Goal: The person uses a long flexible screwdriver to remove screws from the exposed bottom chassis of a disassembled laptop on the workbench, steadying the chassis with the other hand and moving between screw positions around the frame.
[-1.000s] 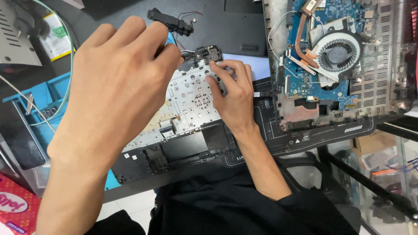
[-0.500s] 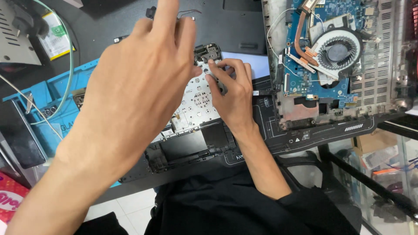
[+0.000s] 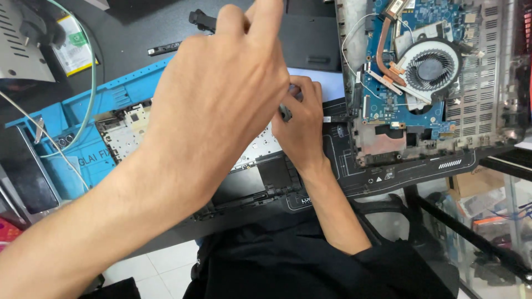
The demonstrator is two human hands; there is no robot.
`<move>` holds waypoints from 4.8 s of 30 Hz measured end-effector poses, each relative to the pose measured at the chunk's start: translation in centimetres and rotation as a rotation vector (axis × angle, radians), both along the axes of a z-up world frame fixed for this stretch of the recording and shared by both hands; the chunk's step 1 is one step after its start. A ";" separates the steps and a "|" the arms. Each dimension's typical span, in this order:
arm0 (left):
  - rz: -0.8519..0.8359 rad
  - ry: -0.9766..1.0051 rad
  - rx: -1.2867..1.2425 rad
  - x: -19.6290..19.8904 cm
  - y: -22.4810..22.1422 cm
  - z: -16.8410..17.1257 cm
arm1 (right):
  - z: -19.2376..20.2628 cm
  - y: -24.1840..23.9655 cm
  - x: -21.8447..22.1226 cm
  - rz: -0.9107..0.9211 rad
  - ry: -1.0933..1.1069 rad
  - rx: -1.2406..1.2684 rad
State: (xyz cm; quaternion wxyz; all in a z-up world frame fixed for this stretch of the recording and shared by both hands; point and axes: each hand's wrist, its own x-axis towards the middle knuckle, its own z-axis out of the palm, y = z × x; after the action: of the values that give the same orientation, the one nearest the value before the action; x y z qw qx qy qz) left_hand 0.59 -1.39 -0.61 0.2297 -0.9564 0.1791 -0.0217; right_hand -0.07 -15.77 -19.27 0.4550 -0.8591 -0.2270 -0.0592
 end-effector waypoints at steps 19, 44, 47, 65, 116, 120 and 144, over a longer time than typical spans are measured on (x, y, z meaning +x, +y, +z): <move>-0.030 -0.188 -0.162 0.0 -1.0 -0.6 | -0.2 -0.3 -0.1 0.024 -0.093 0.010; -0.116 -0.158 -0.248 -2.5 6.3 -1.2 | 0.5 0.1 -0.1 -0.013 -0.057 0.003; 0.006 -0.114 -0.360 -4.4 7.7 -1.5 | 0.3 0.2 -0.2 -0.018 -0.063 -0.003; 0.403 -0.007 -0.813 -14.0 10.8 -4.8 | 1.9 -0.1 -1.1 0.322 -0.084 -0.151; 0.366 0.032 -0.878 -13.9 9.2 -5.1 | 4.8 1.8 -2.6 0.426 0.002 0.130; 0.363 0.033 -0.868 -13.9 9.1 -5.3 | 4.6 2.0 -2.9 0.388 0.002 0.126; 0.411 0.001 -0.836 -14.3 10.2 -4.9 | 0.5 0.5 -1.6 0.221 0.548 0.666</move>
State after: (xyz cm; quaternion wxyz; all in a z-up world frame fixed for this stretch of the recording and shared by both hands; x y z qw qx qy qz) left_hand -13.72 8.85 -5.54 -0.1761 -0.9826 -0.0382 -0.0455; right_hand -1.65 -15.24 -18.75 0.7537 -0.6203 -0.1572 0.1498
